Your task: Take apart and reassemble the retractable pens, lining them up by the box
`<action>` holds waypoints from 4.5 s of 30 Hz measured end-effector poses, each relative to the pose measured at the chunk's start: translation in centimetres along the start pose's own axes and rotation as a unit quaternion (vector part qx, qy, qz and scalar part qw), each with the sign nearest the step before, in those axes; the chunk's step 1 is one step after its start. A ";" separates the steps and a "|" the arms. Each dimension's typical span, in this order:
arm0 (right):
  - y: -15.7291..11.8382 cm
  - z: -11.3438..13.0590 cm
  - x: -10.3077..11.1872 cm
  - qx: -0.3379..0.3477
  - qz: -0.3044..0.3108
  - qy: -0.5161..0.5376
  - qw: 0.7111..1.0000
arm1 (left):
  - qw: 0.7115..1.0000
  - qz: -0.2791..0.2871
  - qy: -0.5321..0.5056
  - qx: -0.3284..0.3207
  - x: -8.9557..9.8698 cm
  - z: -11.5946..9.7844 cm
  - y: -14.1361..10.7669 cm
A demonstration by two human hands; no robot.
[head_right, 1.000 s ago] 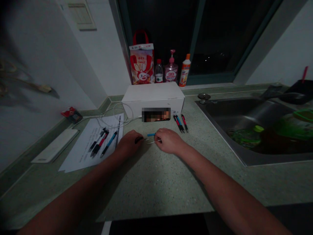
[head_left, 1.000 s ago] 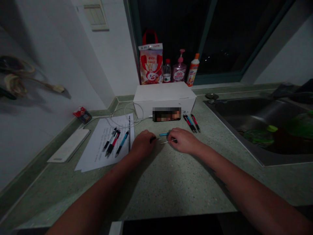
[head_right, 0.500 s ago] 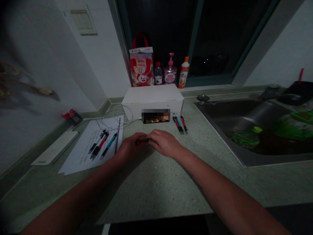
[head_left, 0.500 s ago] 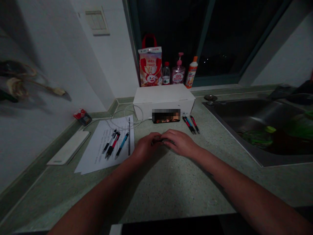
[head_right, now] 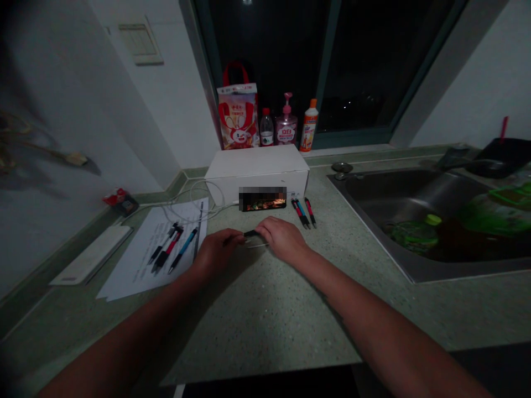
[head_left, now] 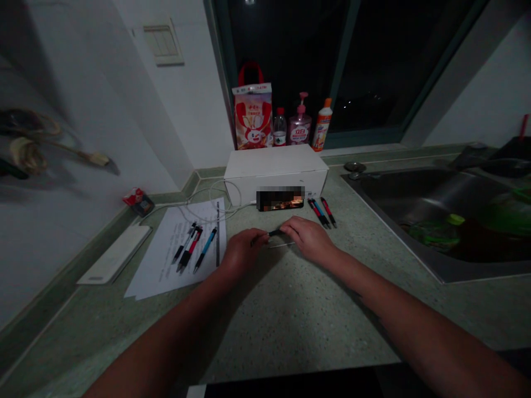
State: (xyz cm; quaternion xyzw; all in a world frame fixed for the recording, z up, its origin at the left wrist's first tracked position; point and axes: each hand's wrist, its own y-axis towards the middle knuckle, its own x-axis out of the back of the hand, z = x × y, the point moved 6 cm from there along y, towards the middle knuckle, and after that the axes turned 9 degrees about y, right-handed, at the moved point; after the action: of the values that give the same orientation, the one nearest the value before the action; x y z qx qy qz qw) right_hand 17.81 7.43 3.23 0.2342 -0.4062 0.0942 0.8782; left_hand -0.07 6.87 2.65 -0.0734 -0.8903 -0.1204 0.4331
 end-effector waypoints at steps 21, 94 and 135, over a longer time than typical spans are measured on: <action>-0.2 0.3 -0.3 -0.046 0.040 0.041 0.997 | 0.996 0.002 -0.084 0.015 -0.5 0.3 0.0; -0.5 1.1 -0.6 0.015 0.020 0.017 1.000 | 0.992 -0.027 -0.118 0.042 -0.3 0.1 -0.2; -0.5 1.0 -0.9 -0.013 0.035 0.097 0.995 | 0.974 -0.040 -0.215 0.051 -0.6 0.4 -0.1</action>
State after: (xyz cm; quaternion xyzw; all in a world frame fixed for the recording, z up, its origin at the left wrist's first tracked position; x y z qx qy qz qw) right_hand 16.74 6.50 2.89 0.1983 -0.3279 0.1421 0.9127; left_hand 0.00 6.84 1.93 -0.0401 -0.9697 -0.0736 0.2294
